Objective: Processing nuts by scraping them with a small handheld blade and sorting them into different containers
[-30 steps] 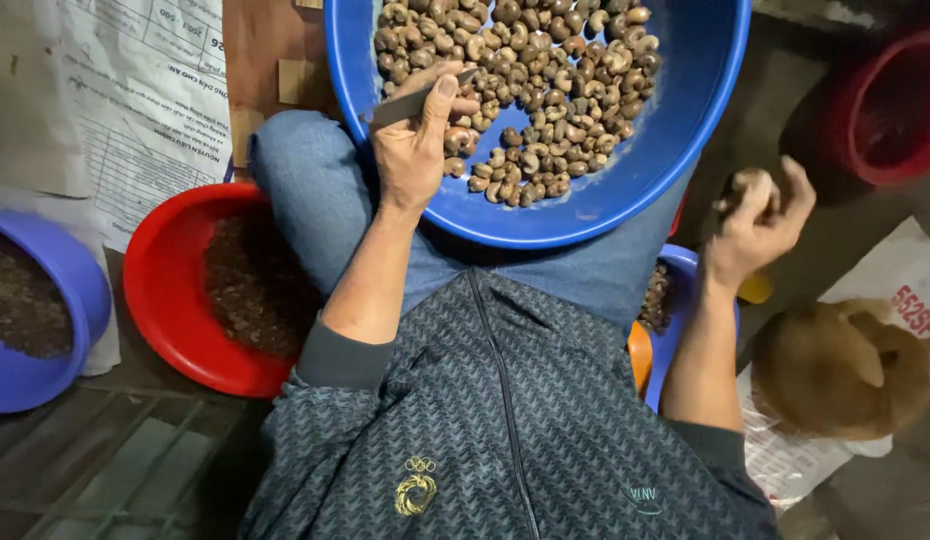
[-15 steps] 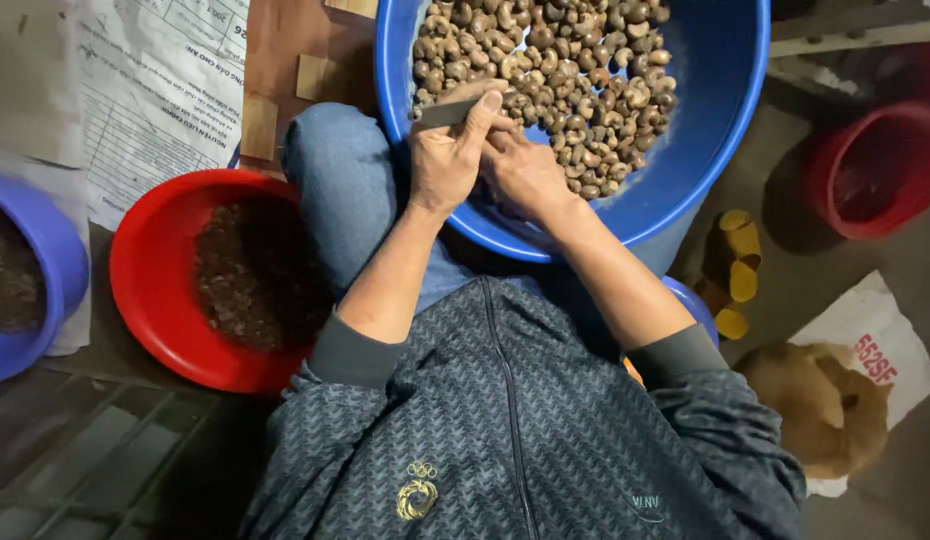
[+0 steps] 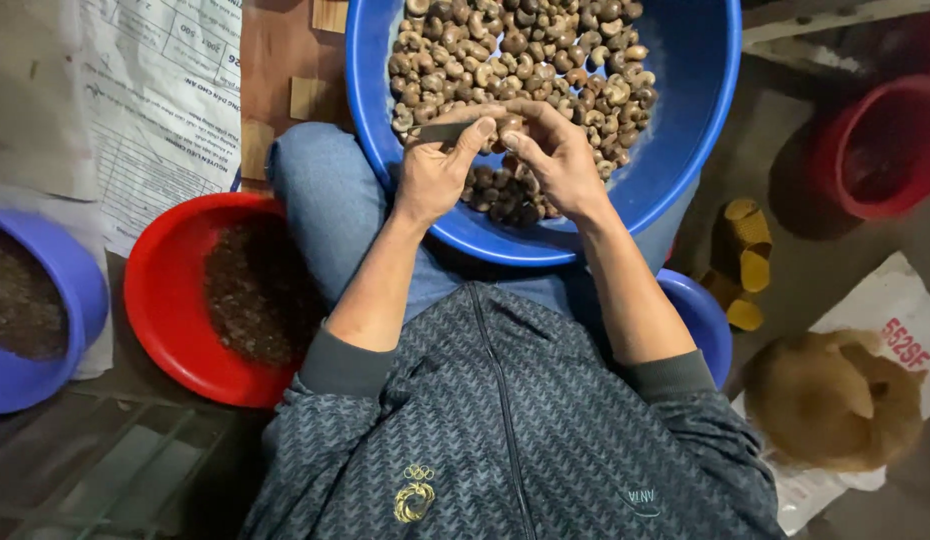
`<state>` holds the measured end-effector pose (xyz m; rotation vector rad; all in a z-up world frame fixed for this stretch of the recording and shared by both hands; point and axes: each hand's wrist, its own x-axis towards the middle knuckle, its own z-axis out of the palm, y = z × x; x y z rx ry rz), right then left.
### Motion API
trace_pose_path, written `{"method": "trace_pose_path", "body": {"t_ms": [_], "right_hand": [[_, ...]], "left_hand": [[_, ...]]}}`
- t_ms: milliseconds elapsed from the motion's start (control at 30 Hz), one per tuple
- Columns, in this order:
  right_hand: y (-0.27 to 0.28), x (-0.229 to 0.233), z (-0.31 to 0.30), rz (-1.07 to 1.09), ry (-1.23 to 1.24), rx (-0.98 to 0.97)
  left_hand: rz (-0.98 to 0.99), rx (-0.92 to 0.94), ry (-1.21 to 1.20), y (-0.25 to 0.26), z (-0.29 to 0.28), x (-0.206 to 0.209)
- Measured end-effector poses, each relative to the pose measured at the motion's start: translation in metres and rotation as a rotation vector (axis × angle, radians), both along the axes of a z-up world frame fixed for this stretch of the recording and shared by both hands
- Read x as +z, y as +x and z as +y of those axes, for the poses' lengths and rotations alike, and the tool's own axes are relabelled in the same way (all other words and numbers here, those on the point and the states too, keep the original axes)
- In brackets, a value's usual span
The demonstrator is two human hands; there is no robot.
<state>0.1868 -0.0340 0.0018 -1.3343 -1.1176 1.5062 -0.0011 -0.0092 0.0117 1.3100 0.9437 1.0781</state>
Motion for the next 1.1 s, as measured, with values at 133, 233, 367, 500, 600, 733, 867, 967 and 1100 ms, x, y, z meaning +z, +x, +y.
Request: {"method": "trace_pose_path", "body": {"t_ms": [133,233,367,500,600,733,867,967,1100], "right_hand": [[-0.001,0.001,-0.003,0.102,-0.022,-0.048],[0.002,-0.004,-0.003,0.130,-0.008,-0.014],[0.005,-0.008,-0.004,0.227,-0.008,-0.024],[0.004,-0.005,-0.003,0.346,-0.054,-0.083],[0.002,-0.033,-0.001,0.391,0.018,-0.122],[0.004,-0.030,0.000,0.416,0.013,-0.125],[0.007,-0.037,-0.002,0.436,0.038,-0.080],[0.007,-0.040,-0.001,0.445,0.051,-0.063],[0.007,-0.044,-0.002,0.399,0.091,-0.028]], "left_hand": [[-0.015,-0.030,-0.015,-0.001,-0.001,-0.001],[0.001,-0.028,0.002,-0.001,0.001,0.005],[-0.043,-0.079,-0.046,-0.002,0.002,0.012],[-0.058,-0.154,-0.068,-0.004,0.003,0.009],[-0.056,-0.026,0.118,-0.002,0.006,-0.017],[-0.074,-0.033,0.114,0.000,0.005,-0.012],[-0.094,-0.019,0.062,-0.002,0.004,-0.005],[-0.104,-0.015,0.042,-0.003,0.007,-0.004],[-0.103,0.041,-0.021,-0.003,0.005,-0.010]]}}
